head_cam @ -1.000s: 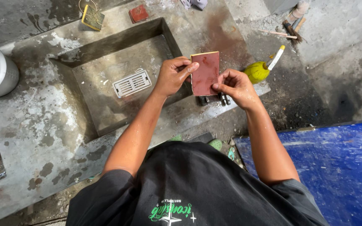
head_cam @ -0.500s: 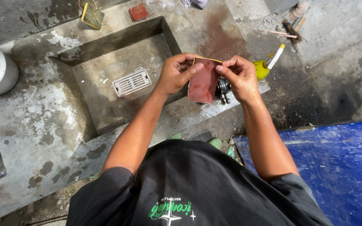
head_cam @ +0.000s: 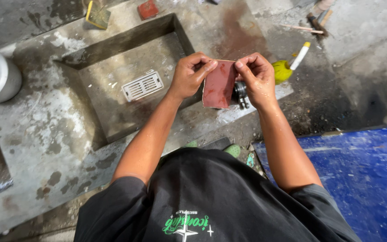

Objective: The person scrubs a small metal mechanical part with a sponge and rinses it under running water. They then fold a sandpaper sheet and use it to abrade the part's surfaces. The person continues to scrub and rinse the part repeatedly.

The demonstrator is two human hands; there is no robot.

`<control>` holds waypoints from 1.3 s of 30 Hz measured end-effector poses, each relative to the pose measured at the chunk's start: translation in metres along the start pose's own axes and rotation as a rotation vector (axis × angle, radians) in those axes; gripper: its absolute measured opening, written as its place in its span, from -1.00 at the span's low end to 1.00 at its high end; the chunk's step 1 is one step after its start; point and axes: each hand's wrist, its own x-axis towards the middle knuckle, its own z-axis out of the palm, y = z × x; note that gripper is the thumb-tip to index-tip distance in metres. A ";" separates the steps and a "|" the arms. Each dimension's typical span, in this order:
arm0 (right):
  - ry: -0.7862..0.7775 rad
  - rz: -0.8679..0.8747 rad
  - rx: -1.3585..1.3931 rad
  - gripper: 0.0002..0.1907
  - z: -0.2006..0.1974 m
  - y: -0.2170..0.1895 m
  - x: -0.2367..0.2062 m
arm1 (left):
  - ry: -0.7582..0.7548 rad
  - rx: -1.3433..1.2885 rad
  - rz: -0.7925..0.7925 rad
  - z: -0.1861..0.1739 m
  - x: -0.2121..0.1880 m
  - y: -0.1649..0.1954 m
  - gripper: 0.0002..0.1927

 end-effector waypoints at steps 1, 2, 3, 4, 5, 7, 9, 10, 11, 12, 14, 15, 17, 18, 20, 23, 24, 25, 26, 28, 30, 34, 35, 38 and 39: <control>-0.031 0.054 0.007 -0.88 0.003 0.005 0.000 | 0.015 0.018 0.006 -0.004 0.001 -0.004 -0.86; -0.064 0.119 0.013 -0.85 0.005 0.010 -0.002 | 0.018 -0.042 -0.019 -0.009 0.002 -0.010 -0.85; -0.090 0.188 0.018 -0.80 0.006 0.018 -0.004 | 0.019 -0.108 -0.048 -0.016 0.005 -0.017 -0.84; -0.087 0.210 -0.017 -0.85 0.007 0.026 -0.005 | 0.015 -0.175 -0.070 -0.024 0.006 -0.026 -0.83; -0.085 0.221 -0.053 -0.88 0.006 0.035 -0.005 | -0.052 -0.126 -0.164 -0.035 0.007 -0.036 -0.84; -0.027 0.215 -0.070 -0.90 -0.002 0.050 0.002 | -0.190 -0.035 -0.347 -0.066 0.008 -0.059 -0.78; 0.089 0.205 -0.034 -0.91 -0.017 0.063 0.007 | -0.142 0.152 -0.534 -0.100 0.008 -0.090 -0.70; 0.139 0.230 0.004 -0.91 -0.026 0.068 0.009 | -0.098 0.296 -0.651 -0.121 0.005 -0.105 -0.66; 0.189 0.249 0.044 -0.90 -0.037 0.071 0.011 | -0.067 0.619 -0.752 -0.140 0.003 -0.119 -0.61; 0.244 0.265 0.084 -0.90 -0.046 0.074 0.011 | -0.057 0.964 -0.891 -0.156 -0.003 -0.133 -0.56; 0.273 0.261 0.099 -0.90 -0.063 0.082 0.009 | -0.104 1.278 -1.002 -0.178 -0.020 -0.159 -0.47; 0.292 0.257 0.106 -0.90 -0.071 0.087 0.007 | -0.164 1.316 -0.946 -0.182 -0.028 -0.170 -0.49; 0.331 0.287 0.099 -0.90 -0.082 0.096 0.003 | -0.297 1.382 -0.821 -0.181 -0.042 -0.191 -0.51; 0.351 0.297 0.099 -0.90 -0.086 0.102 0.001 | -0.349 1.360 -0.791 -0.180 -0.042 -0.201 -0.51; 0.371 0.308 0.116 -0.91 -0.090 0.110 -0.001 | -0.462 1.305 -0.741 -0.173 -0.043 -0.214 -0.52; 0.409 0.342 0.067 -0.90 -0.092 0.116 0.001 | -0.566 1.431 -0.661 -0.168 -0.036 -0.225 -0.72; 0.429 0.350 0.044 -0.89 -0.093 0.116 0.002 | -0.538 1.445 -0.629 -0.167 -0.035 -0.226 -0.75; 0.424 0.331 0.050 -0.90 -0.093 0.114 0.004 | -0.514 1.458 -0.597 -0.167 -0.033 -0.225 -0.77; 0.419 0.316 0.054 -0.90 -0.094 0.112 0.004 | -0.492 1.468 -0.570 -0.166 -0.033 -0.224 -0.77; 0.426 0.313 0.056 -0.91 -0.096 0.106 0.005 | -0.523 1.405 -0.684 -0.166 -0.031 -0.222 -0.76; 0.427 0.306 0.057 -0.91 -0.100 0.101 0.005 | -0.492 1.310 -0.733 -0.168 -0.025 -0.221 -0.81; 0.452 0.319 0.045 -0.91 -0.102 0.098 0.005 | -0.140 0.896 -0.684 -0.185 0.024 -0.216 -0.89; 0.448 0.321 0.049 -0.91 -0.101 0.099 0.006 | -0.012 0.765 -0.543 -0.193 0.045 -0.213 -0.84; 0.432 0.325 0.028 -0.90 -0.092 0.102 0.012 | 0.280 0.278 -0.527 -0.220 0.122 -0.190 -0.88; 0.429 0.325 0.016 -0.89 -0.089 0.103 0.015 | 0.386 0.185 -0.515 -0.227 0.147 -0.180 -0.85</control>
